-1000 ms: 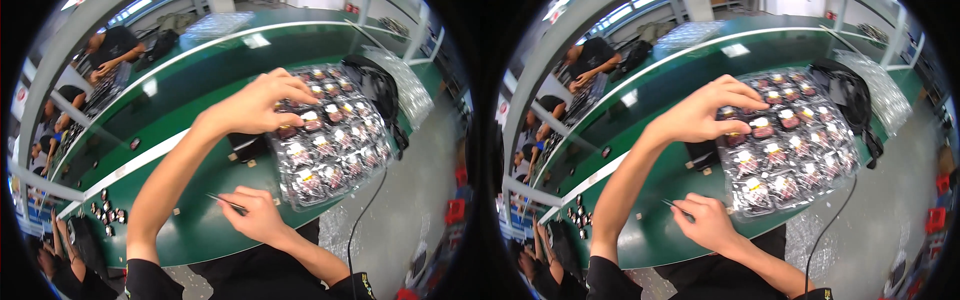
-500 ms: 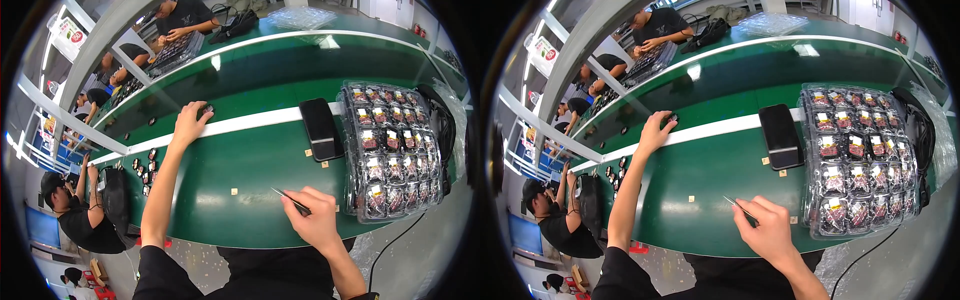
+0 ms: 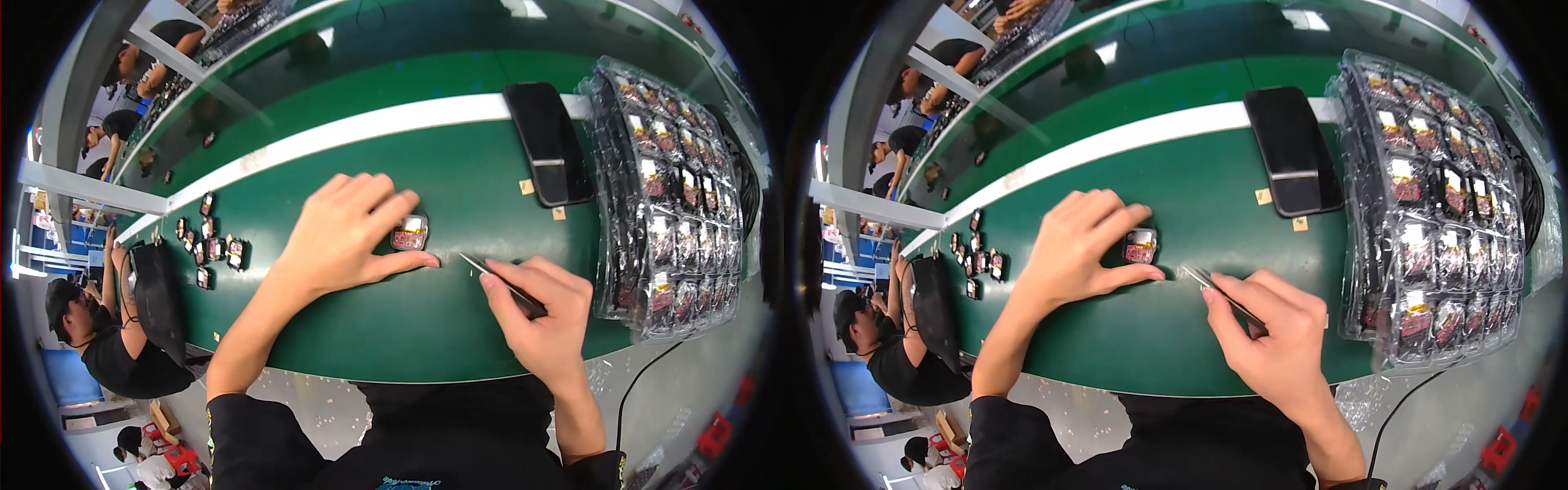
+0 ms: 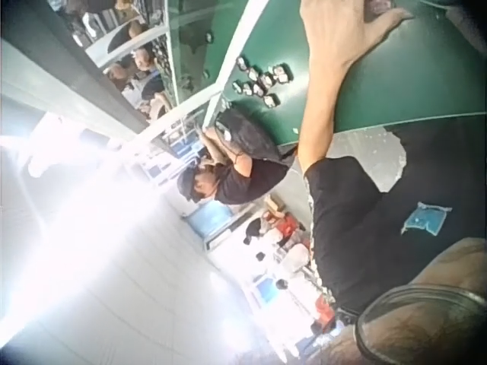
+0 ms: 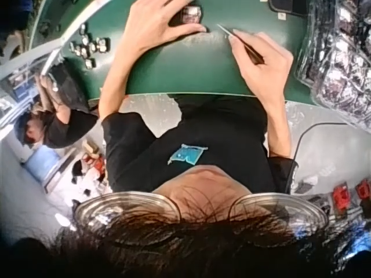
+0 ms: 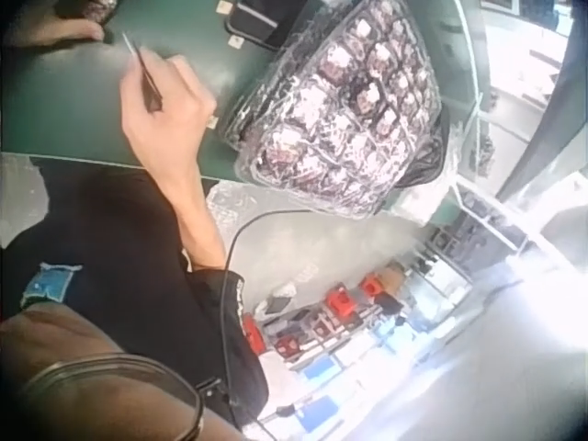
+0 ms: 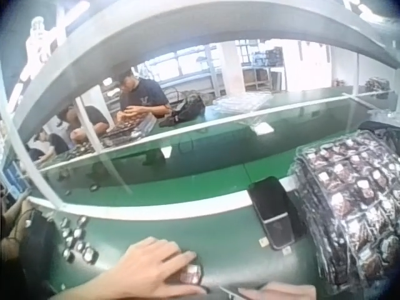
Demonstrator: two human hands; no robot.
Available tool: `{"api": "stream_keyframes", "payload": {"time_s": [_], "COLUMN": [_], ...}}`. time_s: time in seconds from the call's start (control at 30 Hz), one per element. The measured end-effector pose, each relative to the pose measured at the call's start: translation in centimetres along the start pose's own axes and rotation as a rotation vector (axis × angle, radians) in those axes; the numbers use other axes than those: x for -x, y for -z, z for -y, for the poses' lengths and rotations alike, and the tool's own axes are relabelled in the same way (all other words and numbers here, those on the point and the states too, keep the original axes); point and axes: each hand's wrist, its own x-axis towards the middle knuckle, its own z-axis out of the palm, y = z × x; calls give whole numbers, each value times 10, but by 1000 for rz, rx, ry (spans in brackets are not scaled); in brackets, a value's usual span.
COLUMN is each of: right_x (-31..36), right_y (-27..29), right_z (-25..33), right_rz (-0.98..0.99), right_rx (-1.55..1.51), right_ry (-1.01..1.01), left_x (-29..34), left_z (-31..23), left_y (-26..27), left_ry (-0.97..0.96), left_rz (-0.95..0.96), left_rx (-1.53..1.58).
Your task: The recorder is assembling or repairing smartwatches on a factory assembly line, using tweezers to manipulate internal components.
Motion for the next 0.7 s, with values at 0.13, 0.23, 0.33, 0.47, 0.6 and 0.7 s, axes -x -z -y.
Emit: {"api": "stream_keyframes", "payload": {"time_s": [0.13, 0.23, 0.33, 0.47, 0.6, 0.7], "right_x": [0, -1, -1, -4, -2, -4], "right_y": [-2, -2, 0, 6, 7, 5], "right_z": [-1, -1, 0, 2, -3, -2], "right_rz": [-2, 14, 19, 101, 154, 210], "right_rx": [31, 55, 52, -32, -39, 39], "right_ry": [-3, -11, 1, 9, 15, 16], "left_x": [11, 20, 19, 18, 18, 16], "left_z": [14, 26, 20, -1, -10, -11], "left_y": [-4, -16, -17, -12, -17, -20], "left_ry": [37, 17, 39, 58, -21, -21], "left_rz": [-37, -12, -12, 56, 92, 108], "left_rx": [262, 323, 399, 568, 589, 590]}}
